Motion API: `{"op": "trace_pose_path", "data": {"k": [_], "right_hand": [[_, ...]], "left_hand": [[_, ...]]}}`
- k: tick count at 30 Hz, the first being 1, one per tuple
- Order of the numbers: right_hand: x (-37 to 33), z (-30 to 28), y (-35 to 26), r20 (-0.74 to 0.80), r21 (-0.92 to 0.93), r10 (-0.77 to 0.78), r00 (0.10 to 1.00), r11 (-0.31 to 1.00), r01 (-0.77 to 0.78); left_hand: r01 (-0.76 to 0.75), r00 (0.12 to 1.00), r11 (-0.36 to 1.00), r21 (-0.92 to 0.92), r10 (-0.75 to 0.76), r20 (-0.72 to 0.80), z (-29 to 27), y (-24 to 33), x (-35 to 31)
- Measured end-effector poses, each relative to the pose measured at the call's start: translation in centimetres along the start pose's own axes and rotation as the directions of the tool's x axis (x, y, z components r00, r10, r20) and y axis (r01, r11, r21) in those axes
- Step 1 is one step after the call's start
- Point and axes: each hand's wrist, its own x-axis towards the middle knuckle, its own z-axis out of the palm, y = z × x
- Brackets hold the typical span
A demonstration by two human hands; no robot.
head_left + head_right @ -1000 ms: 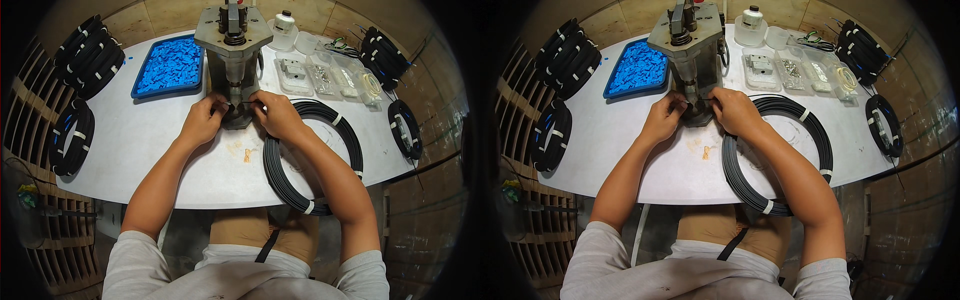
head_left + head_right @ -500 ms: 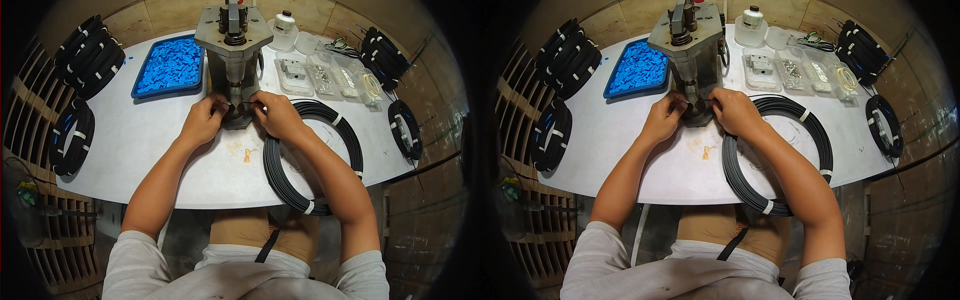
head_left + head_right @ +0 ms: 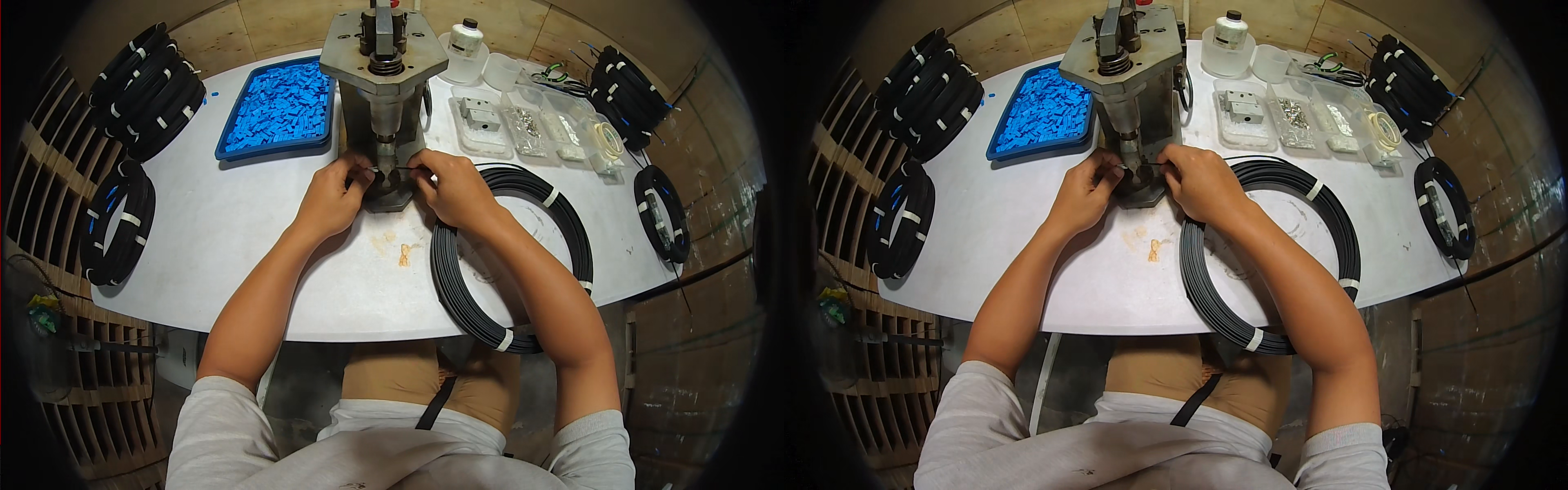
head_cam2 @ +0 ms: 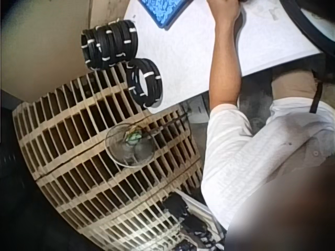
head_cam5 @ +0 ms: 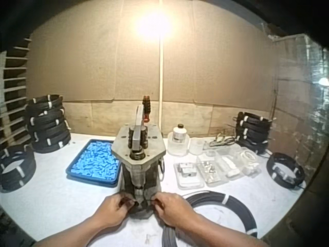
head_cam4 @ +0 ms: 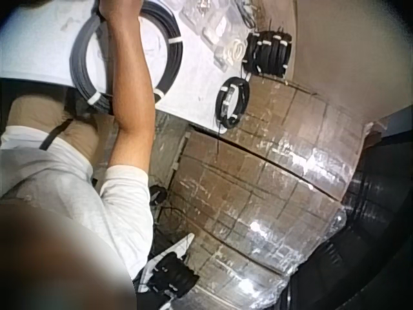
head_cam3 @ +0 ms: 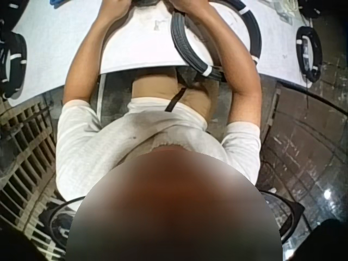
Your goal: Assembling connectors onto fiber optic cables and using a specialized assembly machine.
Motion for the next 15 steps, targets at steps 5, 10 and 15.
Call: {"op": "trace_pose_path", "data": {"k": [5,10,15], "right_hand": [[-0.01,0.0,0.07,-0.011,0.008,-0.013,1.0,1.0,0.013],[-0.03,0.04,0.08,-0.007,0.005,-0.011,1.0,1.0,0.011],[-0.08,0.24,0.24,-0.029,-0.011,-0.038,0.999,0.999,0.038]], "left_hand": [[0.019,1.0,1.0,-0.002,-0.019,0.018,-0.08,-0.05,0.08],[0.045,0.998,0.999,0.012,-0.046,0.038,-0.15,0.05,0.16],[0.043,0.998,0.999,0.01,-0.043,0.039,-0.18,-0.06,0.18]]}}
